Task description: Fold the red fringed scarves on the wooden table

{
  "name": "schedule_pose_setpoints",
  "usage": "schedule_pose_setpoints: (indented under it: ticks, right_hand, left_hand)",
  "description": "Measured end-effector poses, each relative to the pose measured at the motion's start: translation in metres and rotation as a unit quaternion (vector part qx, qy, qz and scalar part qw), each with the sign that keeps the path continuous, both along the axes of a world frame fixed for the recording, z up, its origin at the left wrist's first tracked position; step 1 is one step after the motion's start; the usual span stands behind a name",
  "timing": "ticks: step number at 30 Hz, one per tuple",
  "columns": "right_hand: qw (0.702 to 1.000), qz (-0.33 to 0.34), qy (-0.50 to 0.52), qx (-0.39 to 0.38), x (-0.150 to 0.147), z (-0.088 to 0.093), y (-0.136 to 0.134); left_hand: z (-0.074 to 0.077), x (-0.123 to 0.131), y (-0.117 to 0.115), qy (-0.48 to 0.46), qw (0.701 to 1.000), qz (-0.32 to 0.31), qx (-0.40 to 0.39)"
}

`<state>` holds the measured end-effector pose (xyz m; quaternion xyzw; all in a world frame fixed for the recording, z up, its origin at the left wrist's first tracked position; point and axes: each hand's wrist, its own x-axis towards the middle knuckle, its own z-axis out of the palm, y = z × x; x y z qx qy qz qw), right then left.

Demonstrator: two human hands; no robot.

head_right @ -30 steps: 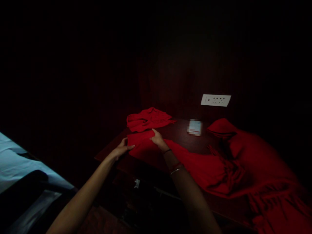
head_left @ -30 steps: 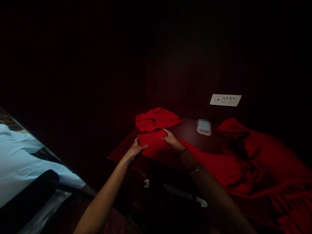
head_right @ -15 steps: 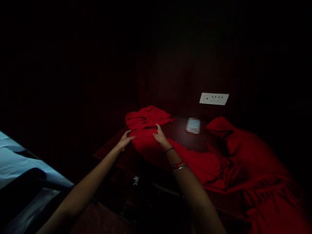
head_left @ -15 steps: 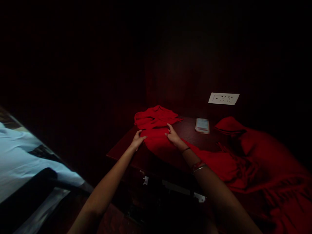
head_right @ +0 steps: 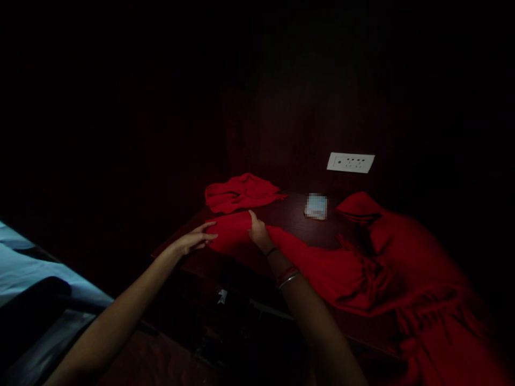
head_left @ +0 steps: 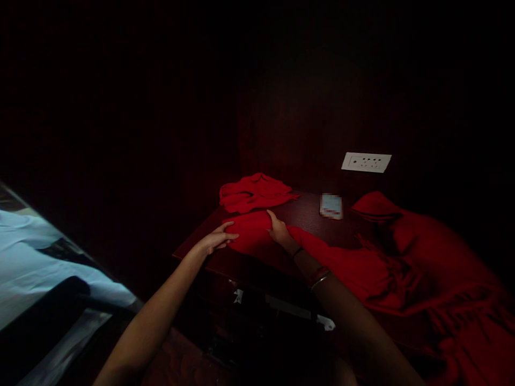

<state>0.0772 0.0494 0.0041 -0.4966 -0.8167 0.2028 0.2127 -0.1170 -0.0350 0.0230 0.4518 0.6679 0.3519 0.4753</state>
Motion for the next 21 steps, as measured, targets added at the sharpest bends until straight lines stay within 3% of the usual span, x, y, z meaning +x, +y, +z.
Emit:
schedule_pose_setpoints:
  ticks: [4, 7, 10, 12, 13, 15, 17, 19, 21]
  right_hand:
    - [1.000, -0.003, 0.002, -0.003, 0.003, 0.004, 0.002]
    - [1.000, -0.010, 0.003, 0.027, 0.001, 0.015, -0.006]
    - [0.989, 0.037, -0.005, 0.142, 0.000, 0.021, -0.032]
    - [0.971, 0.123, -0.051, 0.196, 0.002, 0.016, -0.053]
    - [0.962, 0.163, -0.083, 0.201, 0.004, 0.010, -0.062]
    - [0.948, 0.212, -0.133, 0.195, 0.008, -0.002, -0.074]
    - [0.943, 0.222, -0.157, 0.191, 0.014, -0.012, -0.077]
    - [0.940, 0.228, -0.167, 0.190, 0.021, -0.016, -0.075]
    - [0.937, 0.241, -0.167, 0.187, 0.026, -0.014, -0.072]
  left_hand:
    - [0.009, -0.003, -0.009, 0.106, 0.987, -0.098, -0.064]
    - [0.020, 0.007, -0.016, 0.287, 0.944, -0.150, -0.065]
    - [0.028, 0.019, -0.016, 0.499, 0.863, -0.072, -0.031]
    - [0.025, 0.021, -0.010, 0.578, 0.816, -0.013, 0.032]
    - [0.020, 0.020, -0.005, 0.590, 0.805, -0.019, 0.065]
    - [0.006, 0.014, 0.007, 0.580, 0.805, -0.089, 0.090]
    - [-0.010, 0.004, 0.020, 0.549, 0.817, -0.167, 0.053]
    - [-0.020, -0.007, 0.030, 0.527, 0.827, -0.194, 0.007]
    - [-0.020, -0.015, 0.036, 0.516, 0.833, -0.200, -0.010]
